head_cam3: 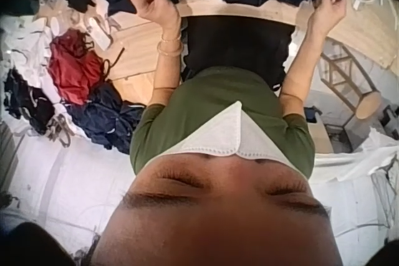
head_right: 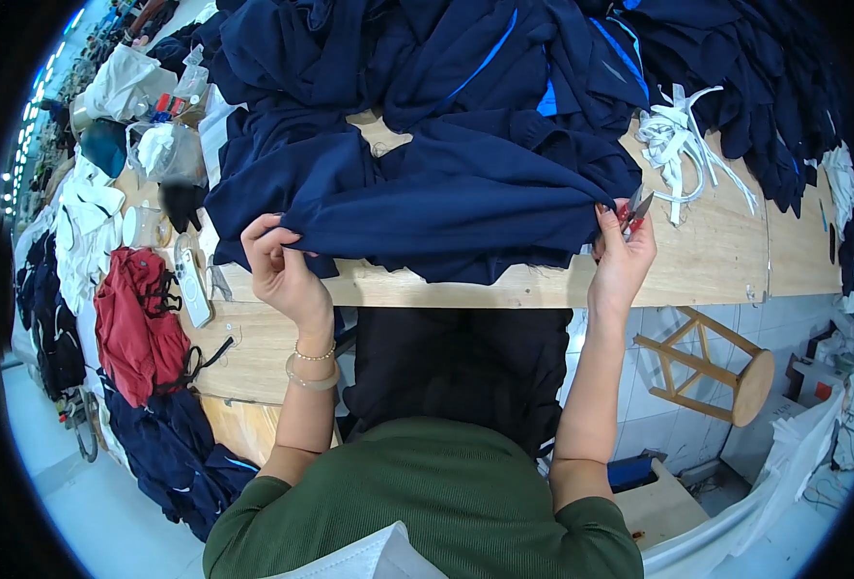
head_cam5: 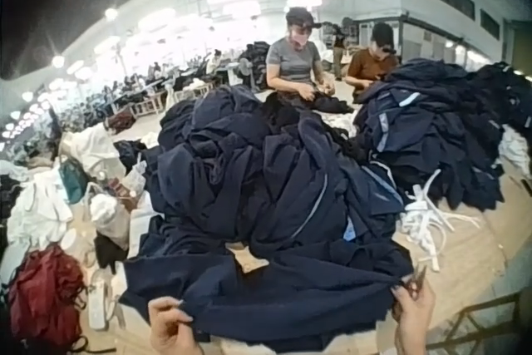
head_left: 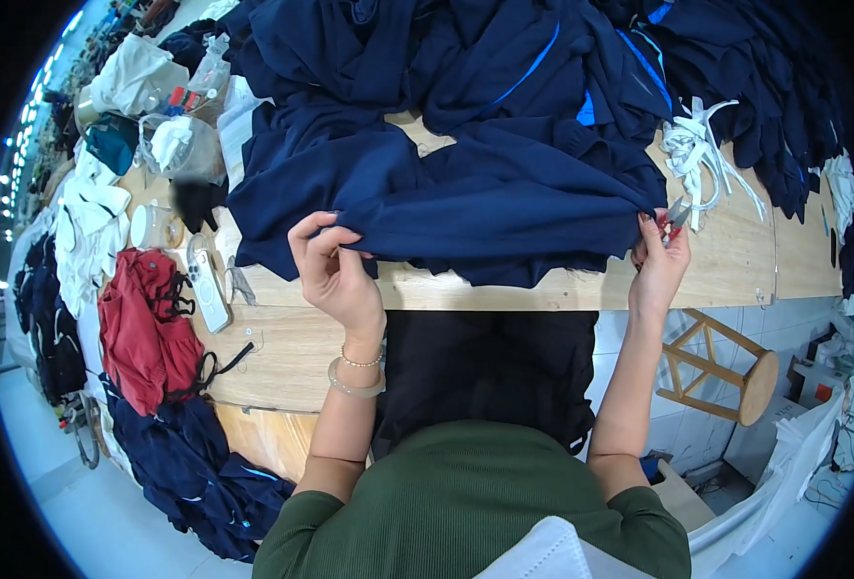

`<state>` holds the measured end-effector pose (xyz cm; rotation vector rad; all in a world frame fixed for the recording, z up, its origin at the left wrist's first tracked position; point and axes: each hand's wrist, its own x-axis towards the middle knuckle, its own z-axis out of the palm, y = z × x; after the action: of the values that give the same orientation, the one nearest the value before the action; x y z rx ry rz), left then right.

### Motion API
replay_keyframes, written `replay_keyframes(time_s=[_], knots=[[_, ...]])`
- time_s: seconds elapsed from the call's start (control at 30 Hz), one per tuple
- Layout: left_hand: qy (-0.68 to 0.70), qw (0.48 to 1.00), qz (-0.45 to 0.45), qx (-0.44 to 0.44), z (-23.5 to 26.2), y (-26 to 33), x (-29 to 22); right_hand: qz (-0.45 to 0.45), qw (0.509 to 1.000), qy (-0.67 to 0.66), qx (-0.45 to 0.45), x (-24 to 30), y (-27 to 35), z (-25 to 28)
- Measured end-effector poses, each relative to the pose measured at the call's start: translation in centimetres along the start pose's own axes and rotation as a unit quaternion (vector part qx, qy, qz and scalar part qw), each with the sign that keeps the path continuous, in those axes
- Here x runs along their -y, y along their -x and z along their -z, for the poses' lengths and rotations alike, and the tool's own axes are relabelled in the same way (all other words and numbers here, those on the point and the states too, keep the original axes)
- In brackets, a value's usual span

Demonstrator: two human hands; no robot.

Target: The recorder is using thread snippers to remove loose threads from dark blue trousers and inspecting the garment for quality.

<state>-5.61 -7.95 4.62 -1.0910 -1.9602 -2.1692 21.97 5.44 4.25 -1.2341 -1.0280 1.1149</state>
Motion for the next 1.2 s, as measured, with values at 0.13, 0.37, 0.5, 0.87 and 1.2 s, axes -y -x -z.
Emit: replay_keyframes(time_s=[0.13,0.37,0.5,0.87,1.2], knots=[[0.04,0.998,0.043,-0.014,0.4,-0.1,0.6,-0.084,0.994,-0.061,0.027,-0.3,0.2,-0.5],[0.081,0.995,0.055,-0.002,-0.7,0.4,0.0,-0.143,0.986,-0.075,0.027,-0.8,-0.6,1.0],[0.065,0.989,0.104,0.077,-0.7,-0.5,-0.9,-0.128,0.987,-0.092,-0.022,1.1,-0.4,-0.9],[0.292,0.855,0.39,0.177,0.2,-5.3,0.5,-0.118,0.91,-0.284,0.28,4.8,-3.2,-3.9],[0.174,0.929,0.304,0.121,1.5,-5.5,1.9,-0.041,0.954,0.282,0.093,-0.2,-1.4,3.5]])
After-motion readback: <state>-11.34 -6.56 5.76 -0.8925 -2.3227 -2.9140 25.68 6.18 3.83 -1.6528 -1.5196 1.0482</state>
